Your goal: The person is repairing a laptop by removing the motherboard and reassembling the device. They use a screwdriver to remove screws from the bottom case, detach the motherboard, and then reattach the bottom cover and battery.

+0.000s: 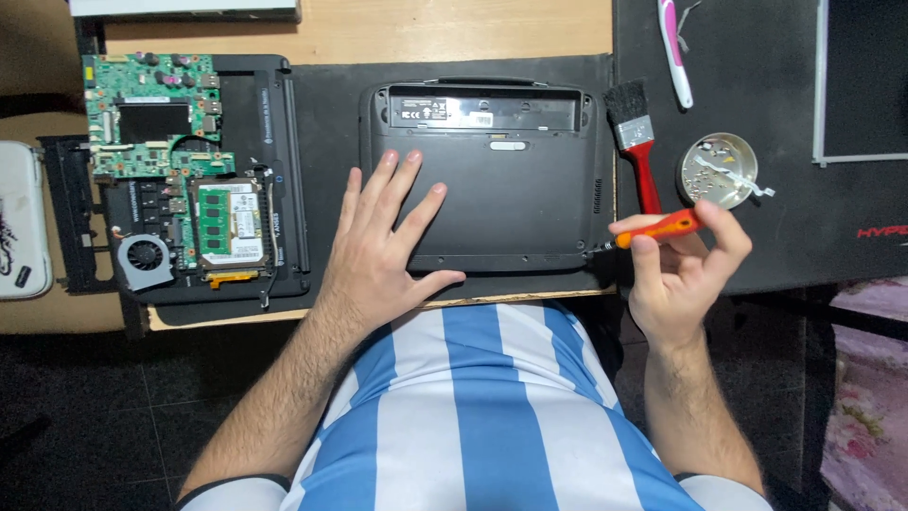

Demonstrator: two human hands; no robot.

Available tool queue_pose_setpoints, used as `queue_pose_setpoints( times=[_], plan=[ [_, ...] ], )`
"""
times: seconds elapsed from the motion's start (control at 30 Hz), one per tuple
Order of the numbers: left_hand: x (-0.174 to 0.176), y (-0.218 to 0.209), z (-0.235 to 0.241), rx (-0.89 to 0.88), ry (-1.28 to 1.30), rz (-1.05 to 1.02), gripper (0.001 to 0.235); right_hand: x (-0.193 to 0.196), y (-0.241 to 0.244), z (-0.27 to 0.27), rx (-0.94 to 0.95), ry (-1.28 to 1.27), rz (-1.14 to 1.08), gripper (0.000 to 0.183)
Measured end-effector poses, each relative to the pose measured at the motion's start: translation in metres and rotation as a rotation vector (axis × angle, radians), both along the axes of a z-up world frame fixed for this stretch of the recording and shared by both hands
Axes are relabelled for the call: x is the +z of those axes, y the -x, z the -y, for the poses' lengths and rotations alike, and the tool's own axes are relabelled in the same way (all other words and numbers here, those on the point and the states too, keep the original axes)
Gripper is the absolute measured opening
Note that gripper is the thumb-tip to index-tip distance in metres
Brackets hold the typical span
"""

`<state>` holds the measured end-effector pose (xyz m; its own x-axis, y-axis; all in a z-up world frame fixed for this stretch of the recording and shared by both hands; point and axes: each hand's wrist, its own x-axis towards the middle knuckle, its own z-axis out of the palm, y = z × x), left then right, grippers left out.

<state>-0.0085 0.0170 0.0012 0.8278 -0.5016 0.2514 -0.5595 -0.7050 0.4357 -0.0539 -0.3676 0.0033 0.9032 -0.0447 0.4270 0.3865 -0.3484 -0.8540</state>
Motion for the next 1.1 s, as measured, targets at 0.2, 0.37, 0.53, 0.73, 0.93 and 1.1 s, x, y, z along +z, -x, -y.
queue_pose_setpoints(
  times=[0.2, 0.37, 0.53, 0.73, 0.93, 1.1],
  plan=[
    [0.001, -0.001, 0.003, 0.029, 0.000, 0.017, 0.118, -0.019, 0.023, 0.020, 0.021, 0.155, 0.142, 0.063],
    [-0.001, -0.004, -0.003, -0.002, 0.091, -0.058, 0.129, -0.021, 0.016, 0.014, 0.087, 0.225, 0.241, 0.068],
    [-0.009, -0.007, -0.014, -0.048, 0.266, -0.138, 0.131, -0.019, 0.017, 0.014, 0.110, 0.225, 0.244, 0.080],
    [-0.009, 0.011, -0.019, -0.006, 0.295, -0.134, 0.133, 0.000, 0.021, 0.011, 0.117, 0.390, 0.236, 0.045],
    [-0.010, 0.030, -0.025, 0.093, 0.254, -0.086, 0.118, -0.017, 0.024, 0.011, 0.066, 0.267, 0.292, 0.080],
    [-0.005, 0.031, -0.026, 0.198, 0.412, -0.109, 0.123, -0.030, 0.027, 0.014, 0.016, 0.237, 0.294, 0.078]
  ],
)
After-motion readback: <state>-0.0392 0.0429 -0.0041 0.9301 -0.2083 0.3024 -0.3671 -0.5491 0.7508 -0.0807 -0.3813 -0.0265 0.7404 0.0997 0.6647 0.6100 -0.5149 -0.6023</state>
